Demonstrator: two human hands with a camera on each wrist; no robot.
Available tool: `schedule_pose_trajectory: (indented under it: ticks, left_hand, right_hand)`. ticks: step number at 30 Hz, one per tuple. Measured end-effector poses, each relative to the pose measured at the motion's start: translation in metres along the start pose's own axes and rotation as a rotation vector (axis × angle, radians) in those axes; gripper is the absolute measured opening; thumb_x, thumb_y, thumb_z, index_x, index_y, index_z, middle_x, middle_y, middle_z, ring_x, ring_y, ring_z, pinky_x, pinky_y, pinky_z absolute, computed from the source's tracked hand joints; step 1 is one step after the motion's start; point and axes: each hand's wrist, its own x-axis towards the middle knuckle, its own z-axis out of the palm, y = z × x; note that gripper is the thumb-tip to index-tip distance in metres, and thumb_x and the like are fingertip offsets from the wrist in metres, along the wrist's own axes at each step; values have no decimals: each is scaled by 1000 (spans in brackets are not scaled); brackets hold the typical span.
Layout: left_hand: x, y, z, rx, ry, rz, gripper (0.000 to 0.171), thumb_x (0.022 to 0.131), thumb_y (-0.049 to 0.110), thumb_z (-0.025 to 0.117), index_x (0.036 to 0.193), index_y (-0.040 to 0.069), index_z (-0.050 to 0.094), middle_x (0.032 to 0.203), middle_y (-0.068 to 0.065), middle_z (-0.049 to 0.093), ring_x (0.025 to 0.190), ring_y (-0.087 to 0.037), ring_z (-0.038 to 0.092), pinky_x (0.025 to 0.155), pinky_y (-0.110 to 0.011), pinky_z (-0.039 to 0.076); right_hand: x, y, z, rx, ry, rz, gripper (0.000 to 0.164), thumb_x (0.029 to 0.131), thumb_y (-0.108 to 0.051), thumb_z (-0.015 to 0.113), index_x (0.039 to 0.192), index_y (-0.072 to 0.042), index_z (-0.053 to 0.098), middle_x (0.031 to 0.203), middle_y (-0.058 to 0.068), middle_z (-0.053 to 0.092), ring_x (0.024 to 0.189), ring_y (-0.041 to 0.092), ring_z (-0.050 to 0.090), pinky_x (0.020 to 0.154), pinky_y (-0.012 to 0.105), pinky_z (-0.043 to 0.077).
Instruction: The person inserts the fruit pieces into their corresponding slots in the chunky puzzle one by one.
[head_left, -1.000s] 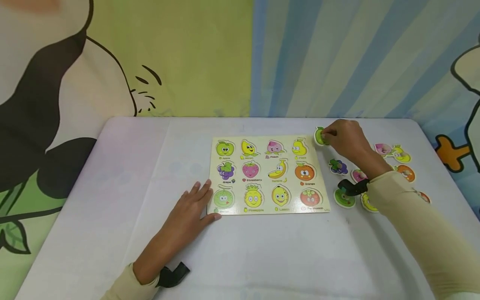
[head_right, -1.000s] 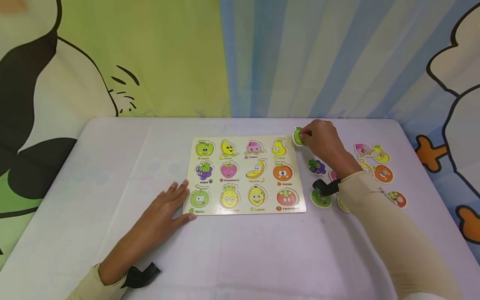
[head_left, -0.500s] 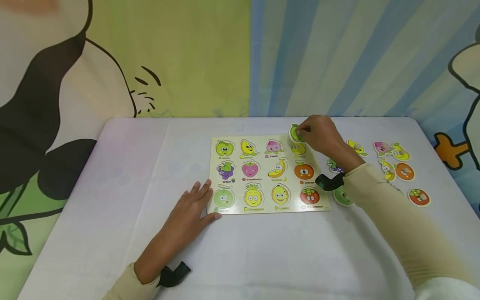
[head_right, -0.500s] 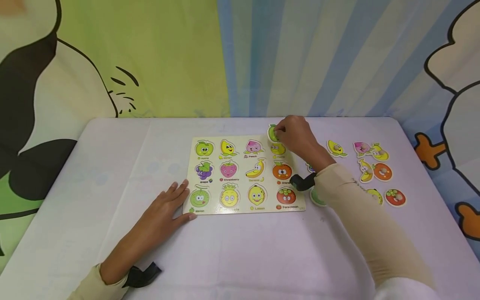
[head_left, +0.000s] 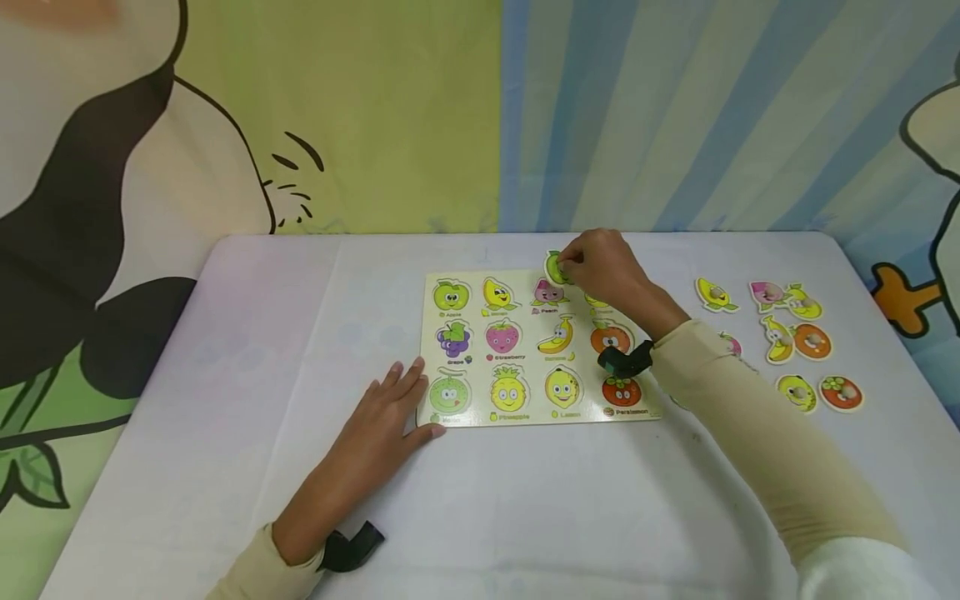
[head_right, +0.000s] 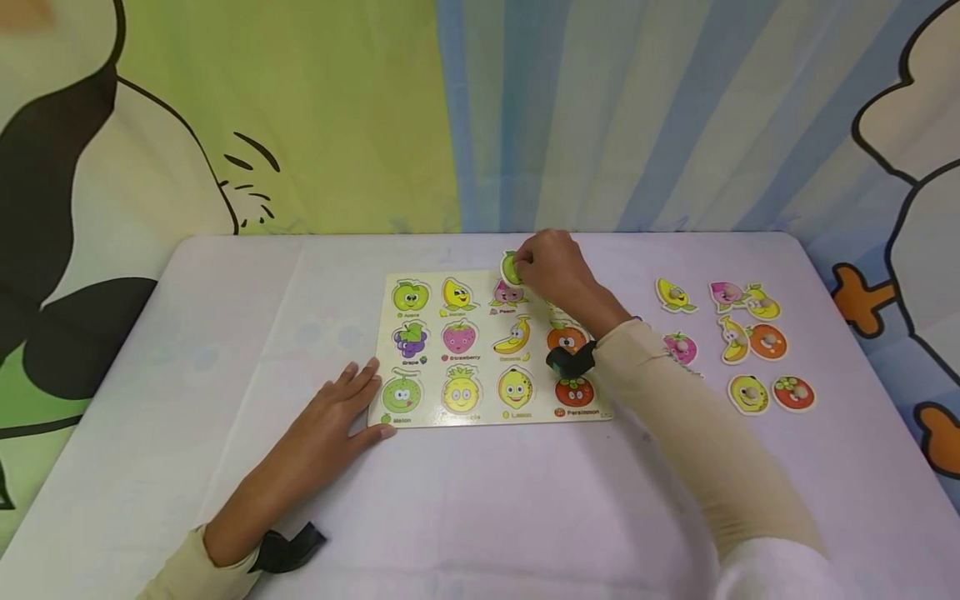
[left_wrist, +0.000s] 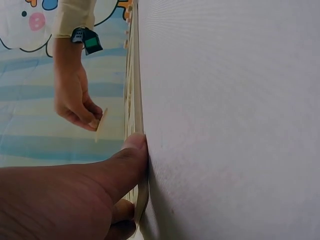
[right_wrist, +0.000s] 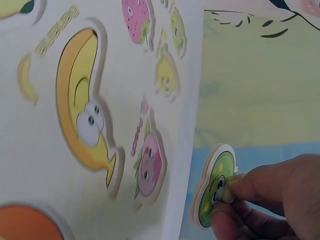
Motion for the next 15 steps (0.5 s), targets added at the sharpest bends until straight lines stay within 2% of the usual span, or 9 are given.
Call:
schedule_pose_trajectory:
  ticks: [8,15]
  left_hand:
    - [4,2,2,-6,22,19,76,77,27,84,140,0,50,151,-14,37,140,-41,26,106,-62,27]
    - [1,1,0,12,3,0,77,76,27,84,139,-1,50,151,-14,37,140,-41,26,106,-61,27]
  right_hand:
    - [9,-20,11,4,-30,-28,18,93,-6,61,102,2,74,101,16,69,83,26,60,68,39,50]
    - [16,-39,35,45,-76,-8,17,94,-9,62,102,-2,75,100,11,70,80,23,62,67,35,51]
